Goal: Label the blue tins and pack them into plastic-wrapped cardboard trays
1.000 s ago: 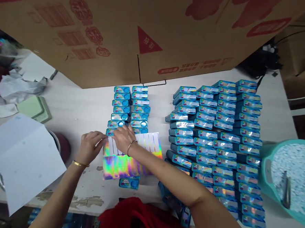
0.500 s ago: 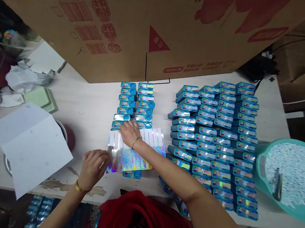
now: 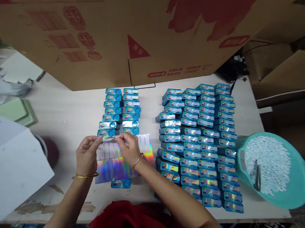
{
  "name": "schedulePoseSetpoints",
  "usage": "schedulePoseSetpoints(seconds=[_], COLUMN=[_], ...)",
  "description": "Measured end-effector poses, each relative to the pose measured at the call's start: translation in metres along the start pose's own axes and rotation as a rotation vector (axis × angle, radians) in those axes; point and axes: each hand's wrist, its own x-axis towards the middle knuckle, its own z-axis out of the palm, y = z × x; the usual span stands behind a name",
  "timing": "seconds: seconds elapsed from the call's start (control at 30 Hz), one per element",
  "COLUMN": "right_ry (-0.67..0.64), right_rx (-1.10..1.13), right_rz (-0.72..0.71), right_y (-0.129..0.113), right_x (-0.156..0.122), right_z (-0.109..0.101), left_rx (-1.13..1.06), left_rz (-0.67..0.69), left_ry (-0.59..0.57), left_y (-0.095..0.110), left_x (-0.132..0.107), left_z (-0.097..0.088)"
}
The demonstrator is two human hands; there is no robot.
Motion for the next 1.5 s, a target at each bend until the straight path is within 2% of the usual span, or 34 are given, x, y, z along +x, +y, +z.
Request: schedulePoseSetpoints(seconds=[0.07, 0.17, 0.23, 0.37, 0.5, 0.67, 0.8, 0.93, 1.03, 1.1, 1.2, 1.33, 1.43, 1.5], right_ry=[0.052, 0.116, 0.140, 0.148, 0.100, 0.026, 0.020, 0.113, 0.151, 0.099, -0.013, -0.125, -0.026, 0.047], right_rx=[-0.058, -0.203, -0.305, -0.492, -0.605, -0.670, -0.635, -0.421, -0.230, -0.150, -0.148, -0.298, -0.374, -0.422], right_rz=[-0.014, -0.021, -0.006, 0.040, 0.086, 0.112, 0.135, 0.161, 0.078, 0.013, 0.004, 0.035, 0.036, 0.066], right_y=[0.012, 0.027, 0.035, 0.047, 0.058, 0.068, 0.076, 0.086, 0.094, 0.099, 0.103, 0.095, 0.079, 0.067], right_x=[0.015, 0.043, 0.062, 0.096, 0.117, 0.124, 0.124, 0.119, 0.108, 0.102, 0.102, 0.108, 0.095, 0.070], right_z=[-0.015, -0.043, -0.059, -0.076, -0.079, -0.080, -0.076, -0.069, -0.064, -0.064, -0.067, -0.078, -0.086, -0.091], left_rx=[0.074, 0.228, 0.312, 0.497, 0.693, 0.857, 0.966, 0.964, 0.951, 0.946, 0.955, 0.990, 0.927, 0.824], left_rz=[0.071, 0.325, 0.447, 0.467, 0.423, 0.420, 0.438, 0.405, 0.361, 0.349, 0.328, 0.275, 0.280, 0.355], left_ry=[-0.041, -0.057, -0.051, -0.014, 0.035, 0.039, 0.025, 0.094, 0.118, 0.122, 0.128, 0.132, 0.128, 0.094], left_y=[-0.008, -0.016, -0.017, -0.012, -0.010, -0.017, -0.018, -0.013, -0.010, -0.010, -0.011, -0.010, -0.006, -0.002], left_x=[0.015, 0.042, 0.059, 0.079, 0.087, 0.089, 0.088, 0.089, 0.091, 0.091, 0.090, 0.092, 0.096, 0.093], left_z=[0.020, 0.056, 0.082, 0.121, 0.139, 0.146, 0.148, 0.146, 0.144, 0.144, 0.146, 0.150, 0.140, 0.120])
